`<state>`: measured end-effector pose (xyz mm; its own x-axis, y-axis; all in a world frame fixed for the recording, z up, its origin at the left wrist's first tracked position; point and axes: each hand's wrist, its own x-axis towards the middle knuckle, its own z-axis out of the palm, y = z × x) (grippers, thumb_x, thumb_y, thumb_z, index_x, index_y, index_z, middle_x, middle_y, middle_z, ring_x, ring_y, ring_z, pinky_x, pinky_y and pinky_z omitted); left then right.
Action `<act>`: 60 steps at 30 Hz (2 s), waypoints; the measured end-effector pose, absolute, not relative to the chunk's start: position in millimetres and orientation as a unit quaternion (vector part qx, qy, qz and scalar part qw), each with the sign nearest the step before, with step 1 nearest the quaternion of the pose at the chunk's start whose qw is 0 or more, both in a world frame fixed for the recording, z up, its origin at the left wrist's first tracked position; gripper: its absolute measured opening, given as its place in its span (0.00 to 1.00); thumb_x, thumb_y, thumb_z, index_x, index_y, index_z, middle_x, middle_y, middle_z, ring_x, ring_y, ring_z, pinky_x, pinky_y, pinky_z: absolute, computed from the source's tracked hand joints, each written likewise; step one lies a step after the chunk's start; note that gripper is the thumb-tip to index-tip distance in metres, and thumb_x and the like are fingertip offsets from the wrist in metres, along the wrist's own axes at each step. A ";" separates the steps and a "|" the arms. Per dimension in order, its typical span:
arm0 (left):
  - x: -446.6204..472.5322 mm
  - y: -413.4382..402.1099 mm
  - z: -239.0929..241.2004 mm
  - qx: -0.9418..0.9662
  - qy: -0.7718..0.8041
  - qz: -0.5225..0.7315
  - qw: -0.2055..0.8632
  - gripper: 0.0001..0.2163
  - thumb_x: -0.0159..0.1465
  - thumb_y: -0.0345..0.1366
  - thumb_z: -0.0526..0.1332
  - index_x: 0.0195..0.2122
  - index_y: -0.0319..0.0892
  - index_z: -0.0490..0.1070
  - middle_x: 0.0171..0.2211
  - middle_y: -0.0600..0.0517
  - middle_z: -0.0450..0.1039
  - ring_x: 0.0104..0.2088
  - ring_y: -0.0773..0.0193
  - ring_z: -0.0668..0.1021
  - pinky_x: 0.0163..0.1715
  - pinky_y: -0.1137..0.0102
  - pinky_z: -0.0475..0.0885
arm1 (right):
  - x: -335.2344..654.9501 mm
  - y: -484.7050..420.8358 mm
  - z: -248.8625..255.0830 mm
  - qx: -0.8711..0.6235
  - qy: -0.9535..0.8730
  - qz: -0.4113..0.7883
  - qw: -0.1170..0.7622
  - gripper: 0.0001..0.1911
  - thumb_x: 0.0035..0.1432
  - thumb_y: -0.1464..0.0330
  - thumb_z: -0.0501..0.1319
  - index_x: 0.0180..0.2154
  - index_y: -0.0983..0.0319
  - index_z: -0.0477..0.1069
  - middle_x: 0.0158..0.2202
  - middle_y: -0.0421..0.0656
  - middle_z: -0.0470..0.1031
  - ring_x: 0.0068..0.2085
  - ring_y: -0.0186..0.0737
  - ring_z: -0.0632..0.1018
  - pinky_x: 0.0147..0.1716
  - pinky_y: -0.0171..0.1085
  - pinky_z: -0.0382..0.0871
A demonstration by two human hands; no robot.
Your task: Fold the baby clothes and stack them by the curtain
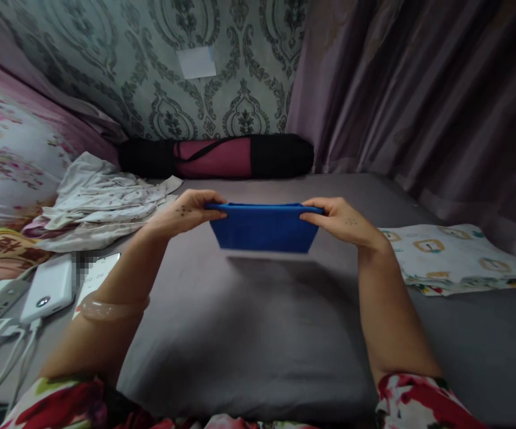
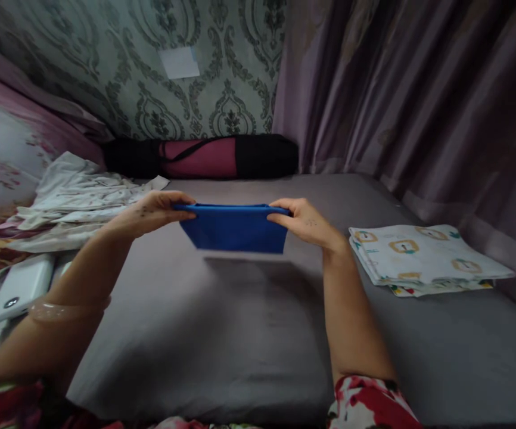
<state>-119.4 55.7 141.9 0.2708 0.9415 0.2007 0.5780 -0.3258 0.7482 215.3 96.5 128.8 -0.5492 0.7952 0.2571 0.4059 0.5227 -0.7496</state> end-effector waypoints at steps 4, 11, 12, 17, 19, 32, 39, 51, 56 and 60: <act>-115.8 63.5 122.5 0.729 0.531 0.427 0.060 0.11 0.60 0.33 0.59 0.42 0.41 0.76 0.38 0.49 0.78 0.39 0.62 0.78 0.44 0.67 0.72 | 199.8 111.1 106.2 -0.404 -0.803 0.163 0.407 0.15 0.63 0.67 0.57 0.49 0.57 0.75 0.49 0.42 0.77 0.51 0.45 0.75 0.53 0.44 0.66; -130.9 55.3 48.9 0.799 0.545 0.249 0.056 0.15 0.62 0.30 0.52 0.45 0.43 0.75 0.43 0.49 0.80 0.44 0.60 0.79 0.56 0.60 0.66 | 189.0 130.0 54.6 -0.386 -0.892 0.184 0.148 0.20 0.56 0.78 0.56 0.46 0.55 0.78 0.45 0.40 0.79 0.48 0.40 0.77 0.51 0.38 0.67; -133.2 51.9 39.8 0.811 0.537 0.220 0.070 0.16 0.62 0.29 0.52 0.46 0.44 0.75 0.44 0.50 0.80 0.45 0.61 0.79 0.58 0.59 0.65 | 188.6 130.2 50.4 -0.376 -0.897 0.199 0.117 0.21 0.55 0.78 0.56 0.45 0.55 0.78 0.45 0.40 0.79 0.47 0.40 0.77 0.50 0.37 0.67; -136.8 33.9 24.4 0.846 0.500 0.157 0.100 0.20 0.58 0.27 0.50 0.49 0.46 0.72 0.53 0.49 0.75 0.53 0.61 0.76 0.61 0.57 0.60 | 187.8 126.5 46.6 -0.352 -0.907 0.224 0.060 0.27 0.47 0.84 0.53 0.42 0.56 0.79 0.47 0.40 0.77 0.49 0.38 0.76 0.51 0.33 0.66; -135.5 30.0 27.6 0.845 0.507 0.137 0.102 0.20 0.56 0.26 0.50 0.46 0.45 0.73 0.54 0.49 0.74 0.54 0.61 0.75 0.61 0.55 0.59 | 188.5 125.3 48.8 -0.352 -0.904 0.240 0.042 0.26 0.46 0.84 0.53 0.39 0.57 0.80 0.47 0.41 0.76 0.48 0.37 0.76 0.50 0.32 0.66; -99.9 57.6 38.1 0.747 0.626 0.218 0.042 0.17 0.65 0.31 0.49 0.51 0.41 0.71 0.46 0.45 0.77 0.47 0.59 0.78 0.50 0.64 0.70 | 154.6 122.8 48.7 -0.474 -0.864 0.112 0.130 0.23 0.62 0.73 0.47 0.54 0.63 0.71 0.57 0.49 0.71 0.57 0.44 0.71 0.58 0.41 0.60; -55.5 88.7 15.2 0.748 0.653 0.120 0.026 0.28 0.69 0.49 0.45 0.65 0.36 0.57 0.67 0.40 0.54 0.68 0.48 0.53 0.66 0.52 0.47 | 110.6 125.7 12.7 -0.526 -0.845 0.049 0.085 0.31 0.68 0.62 0.41 0.66 0.74 0.52 0.69 0.55 0.47 0.69 0.50 0.48 0.66 0.51 0.39; -56.0 91.2 -1.7 0.751 0.654 0.077 0.043 0.31 0.68 0.54 0.44 0.66 0.40 0.55 0.69 0.40 0.49 0.69 0.47 0.51 0.64 0.48 0.47 | 109.1 128.3 -6.2 -0.550 -0.830 0.062 0.062 0.32 0.67 0.61 0.43 0.66 0.71 0.51 0.69 0.53 0.48 0.69 0.49 0.49 0.66 0.51 0.40; -62.8 77.4 10.0 0.748 0.657 0.075 0.067 0.31 0.67 0.51 0.49 0.66 0.36 0.55 0.69 0.36 0.47 0.69 0.47 0.51 0.65 0.50 0.48 | 106.7 131.4 2.4 -0.555 -0.827 0.086 0.033 0.31 0.67 0.61 0.44 0.66 0.69 0.51 0.70 0.54 0.47 0.69 0.51 0.49 0.65 0.54 0.41; -72.6 61.1 9.6 0.735 0.669 0.091 0.059 0.32 0.67 0.51 0.50 0.65 0.34 0.55 0.68 0.34 0.47 0.69 0.45 0.50 0.65 0.48 0.47 | 89.7 129.9 13.5 -0.548 -0.830 0.089 0.048 0.31 0.66 0.63 0.45 0.66 0.73 0.51 0.69 0.57 0.48 0.69 0.53 0.48 0.65 0.56 0.40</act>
